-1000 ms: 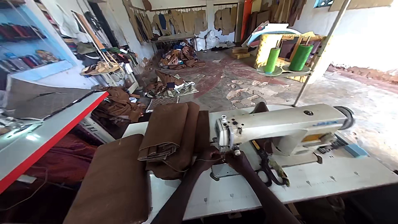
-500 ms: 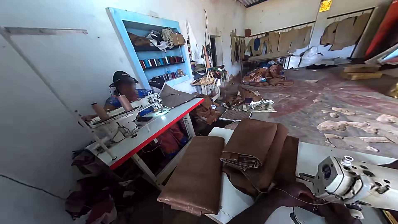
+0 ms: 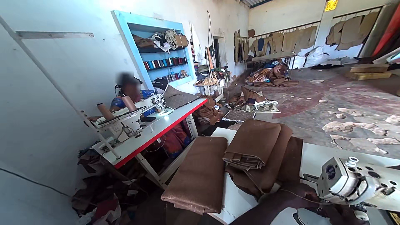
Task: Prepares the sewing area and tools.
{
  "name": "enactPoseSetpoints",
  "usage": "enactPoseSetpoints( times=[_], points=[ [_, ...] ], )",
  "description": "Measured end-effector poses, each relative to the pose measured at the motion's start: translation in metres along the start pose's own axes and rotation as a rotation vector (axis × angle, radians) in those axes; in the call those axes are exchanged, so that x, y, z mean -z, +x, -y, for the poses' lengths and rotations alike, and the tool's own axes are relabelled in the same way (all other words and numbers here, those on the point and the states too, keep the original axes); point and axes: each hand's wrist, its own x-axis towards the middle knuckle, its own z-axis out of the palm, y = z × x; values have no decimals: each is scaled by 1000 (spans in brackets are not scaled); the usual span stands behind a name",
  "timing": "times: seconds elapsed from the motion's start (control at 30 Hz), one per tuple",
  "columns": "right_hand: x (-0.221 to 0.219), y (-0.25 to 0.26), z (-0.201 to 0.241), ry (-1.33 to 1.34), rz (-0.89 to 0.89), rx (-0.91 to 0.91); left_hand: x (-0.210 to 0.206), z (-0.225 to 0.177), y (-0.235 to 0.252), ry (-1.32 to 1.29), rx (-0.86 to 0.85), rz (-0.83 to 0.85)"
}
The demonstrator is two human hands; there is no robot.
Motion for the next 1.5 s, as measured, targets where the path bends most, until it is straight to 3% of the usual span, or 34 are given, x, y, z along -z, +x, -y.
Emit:
enactPoseSetpoints(
  times=[0.1,0.2,0.3,0.43,0.57,0.73,1.03,1.27,1.4,1.5],
  points=[
    [12,-8,28,41,18,-8,16,-18,-10,-21,51,36],
    [24,-14,58,57,-5,17,25,-32,-24,-73,-30,-56],
    [19,-15,48,65,-62,-12,41,-63,-35,-126,51,-69],
    [20,-8,39,187,-14,-54,22,-28,-20,-148,25,-110],
    [24,1,39,341,74,-164,26,-33,-20,-154,79,-35],
    [32,5,43,419,104,-239,20,-7,-8,-202,27,-16],
    [44,-24,29,838,48,-234,24,-22,-16,-353,43,-40],
    [54,-34,20,1343,45,-190,28,-23,-13,-276,131,-6],
    [56,-51,23,1248,135,-192,24,-19,-12,-252,128,-8],
    [54,-74,26,1100,181,-142,13,-9,-14,-249,73,-101]
  ],
)
